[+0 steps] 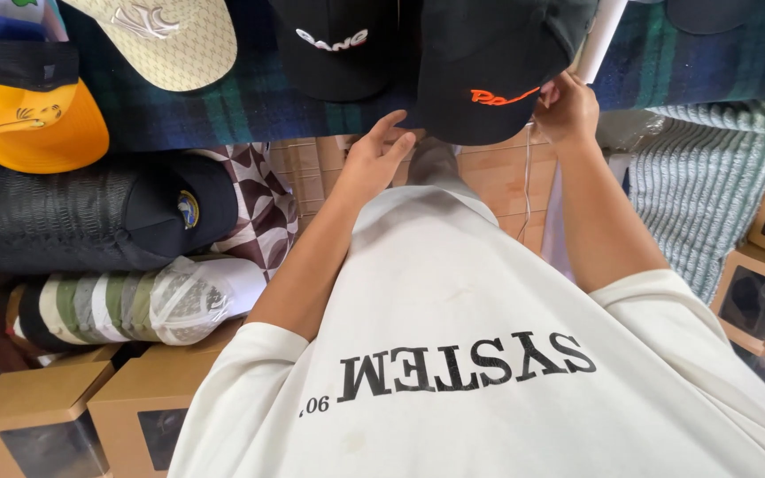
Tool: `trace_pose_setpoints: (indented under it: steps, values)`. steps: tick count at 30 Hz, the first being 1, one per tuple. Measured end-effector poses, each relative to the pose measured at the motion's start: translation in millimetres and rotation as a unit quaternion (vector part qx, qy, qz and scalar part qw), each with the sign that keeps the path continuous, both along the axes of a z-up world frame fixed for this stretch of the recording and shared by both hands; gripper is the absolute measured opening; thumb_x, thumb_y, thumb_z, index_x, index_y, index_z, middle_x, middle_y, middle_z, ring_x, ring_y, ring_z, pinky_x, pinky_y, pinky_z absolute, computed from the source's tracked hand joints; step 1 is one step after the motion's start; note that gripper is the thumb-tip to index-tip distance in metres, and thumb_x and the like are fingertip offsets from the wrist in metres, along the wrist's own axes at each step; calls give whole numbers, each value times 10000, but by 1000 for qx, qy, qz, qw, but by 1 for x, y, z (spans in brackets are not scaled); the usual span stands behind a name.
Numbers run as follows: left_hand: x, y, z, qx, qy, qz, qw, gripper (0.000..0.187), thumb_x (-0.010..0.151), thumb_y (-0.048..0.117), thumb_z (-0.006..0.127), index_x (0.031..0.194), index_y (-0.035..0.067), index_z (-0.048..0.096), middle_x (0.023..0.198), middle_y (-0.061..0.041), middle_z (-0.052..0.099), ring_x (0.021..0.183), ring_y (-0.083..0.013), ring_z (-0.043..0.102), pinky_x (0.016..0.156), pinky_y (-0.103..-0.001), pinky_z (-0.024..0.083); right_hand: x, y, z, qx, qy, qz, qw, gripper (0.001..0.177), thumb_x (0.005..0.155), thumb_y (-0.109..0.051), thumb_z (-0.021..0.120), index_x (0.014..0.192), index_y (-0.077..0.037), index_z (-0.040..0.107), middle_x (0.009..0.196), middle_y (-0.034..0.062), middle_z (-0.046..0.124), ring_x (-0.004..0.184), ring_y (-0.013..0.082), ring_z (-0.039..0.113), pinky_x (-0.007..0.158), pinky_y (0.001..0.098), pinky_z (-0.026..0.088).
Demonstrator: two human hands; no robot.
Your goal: Cleaning and organizing a collection of baseball caps using a handheld steamer and a brush.
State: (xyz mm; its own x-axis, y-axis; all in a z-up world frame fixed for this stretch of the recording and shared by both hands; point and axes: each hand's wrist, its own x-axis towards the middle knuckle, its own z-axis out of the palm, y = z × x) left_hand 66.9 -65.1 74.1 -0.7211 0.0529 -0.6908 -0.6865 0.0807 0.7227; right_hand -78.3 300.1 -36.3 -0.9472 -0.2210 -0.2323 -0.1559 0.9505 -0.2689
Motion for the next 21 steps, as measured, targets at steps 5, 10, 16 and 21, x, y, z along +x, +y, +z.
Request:
trace_pose_setpoints:
  steps: [5, 10, 16, 21]
  values:
    - [8, -1, -45, 17, 62, 31, 997, 573, 993, 439, 599, 1501, 192, 501, 1293, -41, 713, 1159, -209, 703, 981, -359, 562, 62, -15, 76, -265, -45, -220, 938, 185, 969, -73, 470, 1134, -138, 418, 860, 52, 540, 633, 140, 566, 541, 286, 501]
    - [-7, 30, -97, 27, 140, 52, 988, 568, 997, 395, 711, 1474, 140, 537, 1232, -98, 755, 1107, -264, 750, 920, -424, 624, 110, -42, 169, -348, 21, -86, 933, 414, 1016, 127, 404, 1399, -2, 315, 1020, 229, 578, 739, 222, 635, 604, 309, 579]
    - [-26, 68, -114, -16, 106, 54, 993, 509, 894, 431, 752, 1272, 98, 676, 945, -44, 811, 951, -224, 785, 811, -371, 656, 113, -120, 257, -266, 5, 137, 954, 383, 947, 170, 607, 1330, 179, 599, 1011, 330, 653, 675, 369, 675, 487, 428, 558]
    - [-25, 78, -114, -12, 98, 67, 993, 328, 866, 420, 749, 1076, 168, 756, 713, 16, 764, 824, -203, 778, 771, -378, 625, 79, -163, 159, 75, -13, 220, 973, 518, 864, -242, 651, 1372, -346, 648, 1009, 77, 661, 898, 382, 686, 758, 580, 592]
